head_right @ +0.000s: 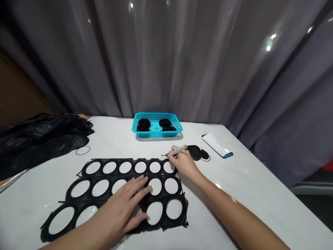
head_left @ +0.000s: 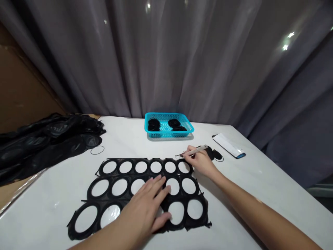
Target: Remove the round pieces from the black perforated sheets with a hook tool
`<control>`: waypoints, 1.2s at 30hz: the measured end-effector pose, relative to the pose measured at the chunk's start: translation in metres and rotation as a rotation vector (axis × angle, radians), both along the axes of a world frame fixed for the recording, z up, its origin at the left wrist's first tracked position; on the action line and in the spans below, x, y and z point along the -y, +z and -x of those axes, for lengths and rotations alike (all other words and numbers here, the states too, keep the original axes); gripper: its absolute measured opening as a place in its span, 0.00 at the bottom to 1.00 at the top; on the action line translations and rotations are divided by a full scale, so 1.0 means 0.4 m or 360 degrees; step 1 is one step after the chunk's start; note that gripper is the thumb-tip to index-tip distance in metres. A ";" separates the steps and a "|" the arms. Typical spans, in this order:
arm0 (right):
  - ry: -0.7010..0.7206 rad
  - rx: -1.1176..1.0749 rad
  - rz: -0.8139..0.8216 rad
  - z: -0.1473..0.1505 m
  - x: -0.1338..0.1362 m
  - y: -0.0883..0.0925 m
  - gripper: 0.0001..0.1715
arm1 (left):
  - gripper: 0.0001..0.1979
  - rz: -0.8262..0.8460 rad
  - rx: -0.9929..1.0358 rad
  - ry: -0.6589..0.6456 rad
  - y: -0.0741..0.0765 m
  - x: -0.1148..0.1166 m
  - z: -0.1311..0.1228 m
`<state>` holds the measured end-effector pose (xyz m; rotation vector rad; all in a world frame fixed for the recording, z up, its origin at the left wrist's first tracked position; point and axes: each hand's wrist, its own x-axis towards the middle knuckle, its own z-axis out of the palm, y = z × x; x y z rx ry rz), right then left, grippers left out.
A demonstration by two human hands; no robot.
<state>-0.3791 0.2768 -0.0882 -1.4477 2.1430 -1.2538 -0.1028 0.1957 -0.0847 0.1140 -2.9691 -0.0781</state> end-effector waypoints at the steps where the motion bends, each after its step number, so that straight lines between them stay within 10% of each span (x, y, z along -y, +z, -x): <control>1: 0.0096 0.0081 -0.0012 -0.024 0.001 -0.004 0.13 | 0.30 0.0013 -0.0008 0.0014 0.000 0.011 0.013; 17: 0.0485 0.0266 -0.0039 -0.114 -0.003 -0.027 0.08 | 0.32 0.0055 0.0037 0.0058 -0.052 0.036 0.037; 28: 0.0733 -0.0812 0.0165 -0.130 -0.026 -0.063 0.04 | 0.33 0.0052 0.0001 0.0086 -0.061 0.033 0.032; 36: -0.0304 -0.0403 0.0030 0.089 0.080 -0.008 0.09 | 0.32 0.0014 0.0053 0.0068 -0.035 0.034 0.032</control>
